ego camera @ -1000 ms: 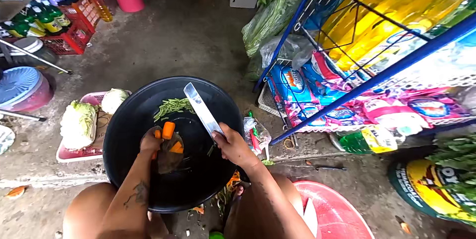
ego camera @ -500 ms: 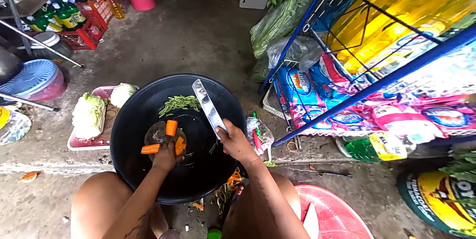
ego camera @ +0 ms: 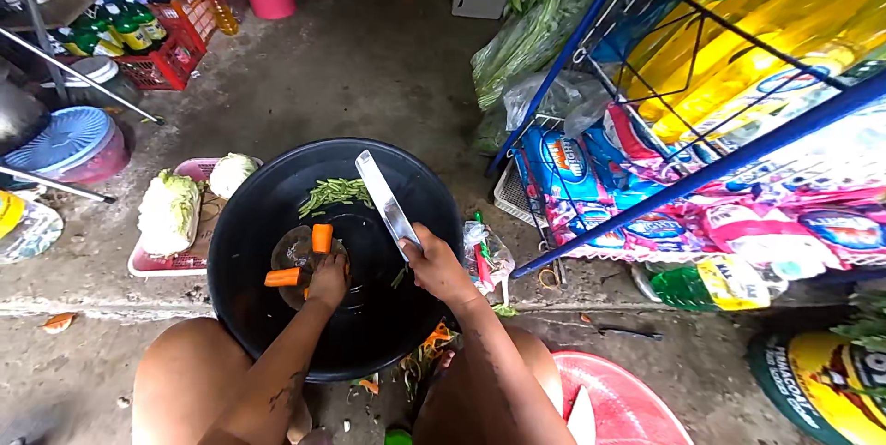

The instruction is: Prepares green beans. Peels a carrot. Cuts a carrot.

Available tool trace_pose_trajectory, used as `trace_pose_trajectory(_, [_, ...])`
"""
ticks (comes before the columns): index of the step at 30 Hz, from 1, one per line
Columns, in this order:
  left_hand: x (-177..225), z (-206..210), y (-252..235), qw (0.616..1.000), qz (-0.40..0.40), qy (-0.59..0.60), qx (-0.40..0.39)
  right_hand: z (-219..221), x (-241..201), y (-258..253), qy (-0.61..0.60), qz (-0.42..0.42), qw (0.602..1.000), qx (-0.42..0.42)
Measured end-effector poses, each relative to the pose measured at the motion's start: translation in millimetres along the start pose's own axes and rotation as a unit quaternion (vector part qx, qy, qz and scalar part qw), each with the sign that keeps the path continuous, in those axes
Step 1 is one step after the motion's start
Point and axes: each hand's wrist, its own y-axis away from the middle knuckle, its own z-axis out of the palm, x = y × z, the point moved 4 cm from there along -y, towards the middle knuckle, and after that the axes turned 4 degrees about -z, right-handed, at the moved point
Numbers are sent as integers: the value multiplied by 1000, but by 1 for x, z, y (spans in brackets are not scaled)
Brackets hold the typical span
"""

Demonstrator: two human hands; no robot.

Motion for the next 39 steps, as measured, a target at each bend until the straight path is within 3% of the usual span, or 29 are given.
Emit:
trace_pose_trajectory(6, [-5, -24, -8, 1000, -6, 5, -4, 4, -2, -2, 0, 2, 1000, -10])
trace_pose_trajectory(9, [-22, -48, -18, 993, -8, 113, 24, 3, 0, -2, -6, -2, 1000, 0])
trace_pose_trajectory(12, [-44, -59, -19, 982, -18, 184, -31, 1, 1, -2, -8, 1, 1000, 5])
trace_pose_trajectory(15, [-56, -51, -13, 982, 5, 157, -107, 2, 1, -4, -1, -6, 1000, 2])
trace_pose_trajectory(25, [-54, -39, -3, 999, -34, 8, -30, 8, 0, -3, 0, -5, 1000, -15])
trace_pose_trajectory(30, [-35, -24, 21, 997, -18, -49, -53, 8, 1, -5, 11, -6, 1000, -23])
trace_pose_trajectory(34, [-33, -14, 27, 997, -37, -42, -44, 26, -4, -13, 127, 12, 988, -92])
trace_pose_trajectory(39, [-27, -14, 33, 997, -51, -49, -28, 94, -2, -32, 274, 35, 936, -220])
